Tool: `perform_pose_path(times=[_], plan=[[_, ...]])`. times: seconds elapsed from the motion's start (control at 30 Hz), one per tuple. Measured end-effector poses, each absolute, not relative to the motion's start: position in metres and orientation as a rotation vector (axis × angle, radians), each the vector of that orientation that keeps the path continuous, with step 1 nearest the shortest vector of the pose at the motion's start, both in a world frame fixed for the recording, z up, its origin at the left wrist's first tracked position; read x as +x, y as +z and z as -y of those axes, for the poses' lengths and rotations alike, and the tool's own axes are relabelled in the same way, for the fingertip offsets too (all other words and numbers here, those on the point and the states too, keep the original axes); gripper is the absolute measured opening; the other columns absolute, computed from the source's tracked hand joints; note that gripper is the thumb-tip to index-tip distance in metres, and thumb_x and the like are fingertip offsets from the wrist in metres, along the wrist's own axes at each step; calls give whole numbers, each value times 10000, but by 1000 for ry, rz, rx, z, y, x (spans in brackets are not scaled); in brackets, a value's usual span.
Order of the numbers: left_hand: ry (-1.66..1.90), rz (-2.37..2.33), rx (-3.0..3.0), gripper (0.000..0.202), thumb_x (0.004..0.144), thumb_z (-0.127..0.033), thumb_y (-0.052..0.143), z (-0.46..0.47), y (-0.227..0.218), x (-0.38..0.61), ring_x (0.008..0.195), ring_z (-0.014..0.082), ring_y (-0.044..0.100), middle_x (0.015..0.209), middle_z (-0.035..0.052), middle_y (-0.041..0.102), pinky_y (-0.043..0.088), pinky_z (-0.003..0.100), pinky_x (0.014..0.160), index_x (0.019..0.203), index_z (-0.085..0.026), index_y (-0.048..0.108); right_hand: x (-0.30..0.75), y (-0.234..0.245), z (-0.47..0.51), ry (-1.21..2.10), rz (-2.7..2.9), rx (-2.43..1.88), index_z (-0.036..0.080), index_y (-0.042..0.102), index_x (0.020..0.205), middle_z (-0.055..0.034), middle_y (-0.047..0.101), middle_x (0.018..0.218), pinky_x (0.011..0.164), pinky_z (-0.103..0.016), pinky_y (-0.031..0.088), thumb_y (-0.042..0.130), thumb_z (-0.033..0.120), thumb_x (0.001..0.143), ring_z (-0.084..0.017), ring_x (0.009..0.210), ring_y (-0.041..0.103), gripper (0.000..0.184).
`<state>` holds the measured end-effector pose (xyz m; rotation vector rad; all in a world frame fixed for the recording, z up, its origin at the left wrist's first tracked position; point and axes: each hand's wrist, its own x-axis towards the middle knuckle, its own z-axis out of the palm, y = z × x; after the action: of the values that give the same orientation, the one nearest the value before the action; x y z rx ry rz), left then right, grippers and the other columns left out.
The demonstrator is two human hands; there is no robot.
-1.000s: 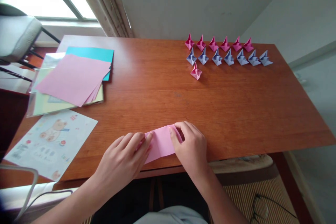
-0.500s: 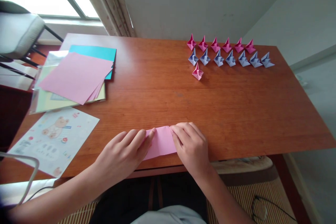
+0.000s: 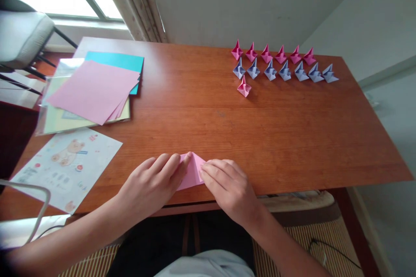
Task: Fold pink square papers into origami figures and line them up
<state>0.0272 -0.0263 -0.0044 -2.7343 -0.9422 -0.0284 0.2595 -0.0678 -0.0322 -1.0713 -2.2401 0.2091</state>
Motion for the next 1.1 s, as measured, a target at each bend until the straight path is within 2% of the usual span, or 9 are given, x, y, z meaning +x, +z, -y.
perform_pose_path(times=[0.2,0.37,0.67,1.1], plan=[[-27,935,-2751,399,966,-115,502,28,-5,27,764,183,571,926,69,617,408,342,592,1357,-47,547,257,-30,69,170,2301,-983,60,708,1134,-116,767,1140,916,-438,545,683,26,897,-271,1084,667,241],[-26,952,-2748,392,974,-126,491,29,-6,26,779,179,579,943,72,624,414,331,598,1355,-63,556,254,-29,67,157,2314,-952,55,724,1075,-110,778,1097,896,-431,551,690,29,895,-262,1044,672,185],[-26,964,-2757,406,978,-121,471,28,-5,27,763,178,572,916,58,616,431,334,573,1371,-52,545,263,-34,72,153,2374,-902,49,731,1086,-127,771,1141,864,-434,534,679,22,896,-295,1104,662,199],[-36,982,-2762,393,983,-125,481,28,-7,27,752,176,564,904,54,609,416,337,577,1368,-63,530,264,-40,73,187,2363,-910,88,730,1117,-82,767,1183,919,-422,514,670,23,897,-263,1136,661,238]])
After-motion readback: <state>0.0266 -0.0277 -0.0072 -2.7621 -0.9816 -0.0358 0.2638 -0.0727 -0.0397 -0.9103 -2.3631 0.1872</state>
